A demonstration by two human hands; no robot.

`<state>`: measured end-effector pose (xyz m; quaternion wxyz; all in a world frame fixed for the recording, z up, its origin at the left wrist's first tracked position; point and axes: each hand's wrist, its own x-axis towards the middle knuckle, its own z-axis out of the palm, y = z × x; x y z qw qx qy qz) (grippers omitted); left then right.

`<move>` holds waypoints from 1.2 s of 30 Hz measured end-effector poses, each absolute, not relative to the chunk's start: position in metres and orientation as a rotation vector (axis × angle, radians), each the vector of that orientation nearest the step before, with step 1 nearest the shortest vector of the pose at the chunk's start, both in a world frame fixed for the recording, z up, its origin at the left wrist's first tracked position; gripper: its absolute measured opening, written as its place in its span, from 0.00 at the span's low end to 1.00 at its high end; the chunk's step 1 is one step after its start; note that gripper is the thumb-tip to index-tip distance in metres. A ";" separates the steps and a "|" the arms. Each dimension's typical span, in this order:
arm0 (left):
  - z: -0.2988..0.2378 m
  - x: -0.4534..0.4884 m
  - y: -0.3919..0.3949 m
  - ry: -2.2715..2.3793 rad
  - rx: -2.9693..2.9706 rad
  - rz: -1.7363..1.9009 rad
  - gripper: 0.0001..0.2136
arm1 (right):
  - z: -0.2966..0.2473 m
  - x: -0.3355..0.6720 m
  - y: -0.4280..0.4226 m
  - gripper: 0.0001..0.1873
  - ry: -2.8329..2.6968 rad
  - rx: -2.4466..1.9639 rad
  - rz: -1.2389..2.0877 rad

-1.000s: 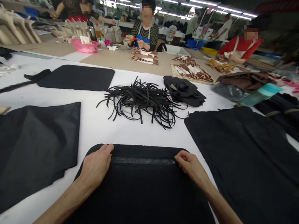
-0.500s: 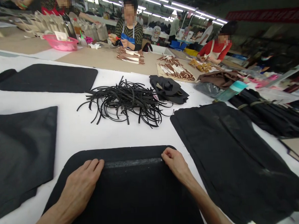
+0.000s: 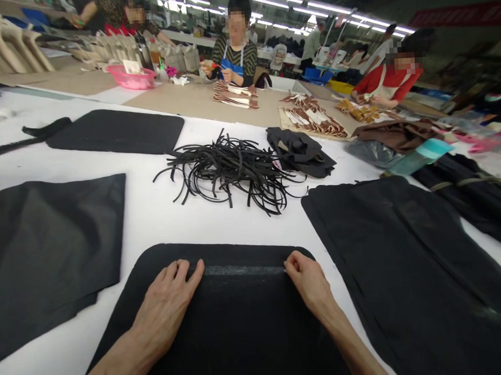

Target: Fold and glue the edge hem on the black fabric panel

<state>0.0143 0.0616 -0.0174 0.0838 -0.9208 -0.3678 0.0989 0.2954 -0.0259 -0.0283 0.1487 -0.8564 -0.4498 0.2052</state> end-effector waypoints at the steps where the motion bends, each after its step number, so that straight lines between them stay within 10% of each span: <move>1: -0.017 0.015 0.062 -1.102 -2.750 0.299 0.30 | -0.029 0.294 -0.026 0.10 -1.303 -2.471 0.574; 12: -0.019 0.017 0.058 -1.046 -2.690 0.271 0.28 | -0.013 0.263 -0.029 0.10 -1.884 -2.637 -0.262; 36: -0.025 0.029 0.062 -1.017 -2.958 -0.031 0.23 | -0.032 0.183 -0.008 0.26 -2.305 -2.112 -0.249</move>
